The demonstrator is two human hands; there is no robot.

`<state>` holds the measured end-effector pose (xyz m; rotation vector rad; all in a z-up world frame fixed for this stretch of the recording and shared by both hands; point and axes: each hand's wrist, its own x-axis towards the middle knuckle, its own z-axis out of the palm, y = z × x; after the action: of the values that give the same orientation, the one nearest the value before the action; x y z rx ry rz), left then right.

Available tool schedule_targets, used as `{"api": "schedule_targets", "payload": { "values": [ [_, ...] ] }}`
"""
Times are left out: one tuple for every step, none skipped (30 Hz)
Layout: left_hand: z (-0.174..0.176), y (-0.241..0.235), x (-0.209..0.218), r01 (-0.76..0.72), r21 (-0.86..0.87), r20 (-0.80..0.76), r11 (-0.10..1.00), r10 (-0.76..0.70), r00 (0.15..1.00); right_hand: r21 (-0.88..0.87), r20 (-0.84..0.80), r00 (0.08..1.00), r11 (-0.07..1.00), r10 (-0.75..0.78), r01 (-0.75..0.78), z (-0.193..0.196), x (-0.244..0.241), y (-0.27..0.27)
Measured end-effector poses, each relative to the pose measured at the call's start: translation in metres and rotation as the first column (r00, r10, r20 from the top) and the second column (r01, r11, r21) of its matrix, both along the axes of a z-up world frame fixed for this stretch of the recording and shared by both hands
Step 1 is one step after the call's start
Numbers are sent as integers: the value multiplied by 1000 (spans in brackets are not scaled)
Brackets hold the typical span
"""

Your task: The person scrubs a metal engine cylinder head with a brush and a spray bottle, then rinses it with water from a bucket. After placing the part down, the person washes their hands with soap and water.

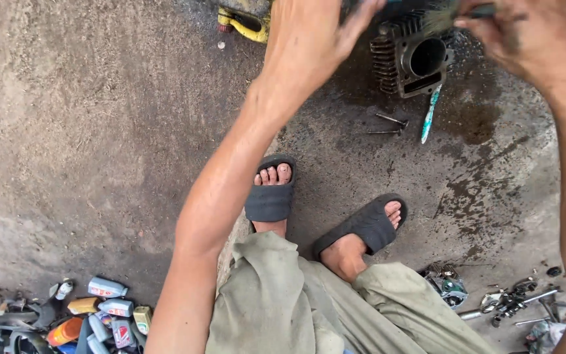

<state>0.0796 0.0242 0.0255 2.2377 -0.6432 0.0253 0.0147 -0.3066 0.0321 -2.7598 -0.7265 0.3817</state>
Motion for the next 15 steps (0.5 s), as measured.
{"api": "schedule_targets", "payload": {
  "values": [
    [0, -2, 3, -7, 14, -10, 1000, 7, 1000, 14, 69, 998, 1000, 9, -10, -5, 0, -15],
    [0, -3, -2, -14, 14, -11, 1000, 14, 1000, 13, 67, 998, 1000, 16, -17, 5, 6, 7],
    [0, -3, -13, 28, -65, -143, 997, -37, 989, 153, -14, 1000, 988, -21, 23, 14, 3, 29],
    [0, -5, -24, 59, -150, -268, 987, -98, 959, 287, -100, 994, 955, -48, 75, 24, 1, 50],
    [-8, -8, -30, 72, -153, -261, 986, -110, 959, 284, -93, 994, 955, -61, 85, 23, 4, 55],
    [-16, -11, -37, 92, -214, -329, 972, -161, 931, 182, -172, 982, 978, -72, 103, 23, 7, 60],
    [-25, -12, -48, 91, -273, -402, 958, -200, 894, 81, -260, 963, 992, -77, 101, 20, 9, 67],
    [-26, -13, -48, 88, -272, -405, 958, -197, 893, 81, -263, 962, 992, -74, 98, 11, 8, 49],
    [-28, -11, -50, 99, -256, -417, 962, -202, 886, -28, -189, 977, 995, -100, 96, -1, 6, 32],
    [-30, -11, -52, 110, -240, -430, 965, -207, 879, -135, -111, 987, 986, -117, 101, -12, 4, 15],
    [-31, -11, -51, 120, -239, -428, 964, -215, 878, -134, -110, 986, 985, -126, 111, -10, 4, 25],
    [-31, -12, -50, 87, -265, -396, 960, -190, 898, -22, -70, 991, 993, -117, 116, -7, 4, 34],
    [-32, -14, -53, 51, -295, -369, 954, -163, 915, 87, -35, 993, 990, -111, 114, -3, 1, 42],
    [-28, -15, -55, 55, -299, -373, 953, -170, 912, 83, -40, 992, 989, -118, 121, -4, -3, 50],
    [-24, -15, -54, 10, -346, -378, 938, -150, 914, 104, -52, 992, 987, -116, 121, -5, -5, 58]
  ]
}}
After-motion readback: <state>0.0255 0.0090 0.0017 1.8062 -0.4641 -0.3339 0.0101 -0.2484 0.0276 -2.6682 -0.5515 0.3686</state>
